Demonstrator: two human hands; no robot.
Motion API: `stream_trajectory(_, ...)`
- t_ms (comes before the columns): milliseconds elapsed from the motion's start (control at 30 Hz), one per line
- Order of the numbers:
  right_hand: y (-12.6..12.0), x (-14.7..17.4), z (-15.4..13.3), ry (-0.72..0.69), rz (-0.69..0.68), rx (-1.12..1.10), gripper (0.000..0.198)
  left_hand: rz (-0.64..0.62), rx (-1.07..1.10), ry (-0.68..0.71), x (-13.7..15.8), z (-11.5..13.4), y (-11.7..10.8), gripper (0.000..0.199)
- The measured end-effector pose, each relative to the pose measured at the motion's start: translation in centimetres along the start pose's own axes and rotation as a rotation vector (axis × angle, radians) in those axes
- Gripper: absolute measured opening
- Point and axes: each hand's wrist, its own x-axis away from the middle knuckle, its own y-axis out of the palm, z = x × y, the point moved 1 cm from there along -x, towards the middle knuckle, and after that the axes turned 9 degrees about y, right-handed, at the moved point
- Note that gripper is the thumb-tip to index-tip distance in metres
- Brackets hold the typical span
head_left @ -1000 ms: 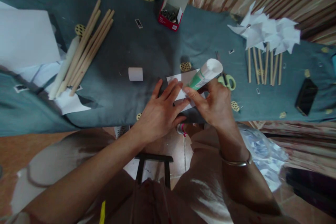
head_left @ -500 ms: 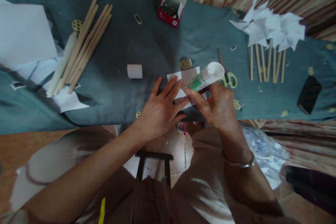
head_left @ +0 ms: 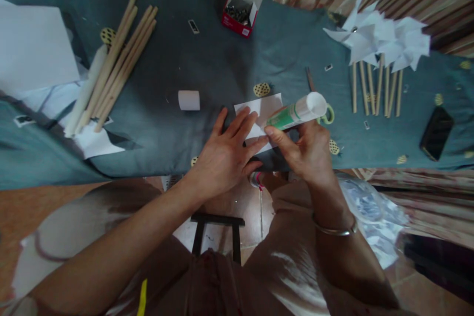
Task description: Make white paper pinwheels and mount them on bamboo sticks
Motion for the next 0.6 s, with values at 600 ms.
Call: stream_trajectory(600, 0.9, -1.5, 1.8, 0.287, 0.012, -0.521, 0.035, 0.003, 0.008, 0.005, -0.1, 0.0, -0.2, 0.047)
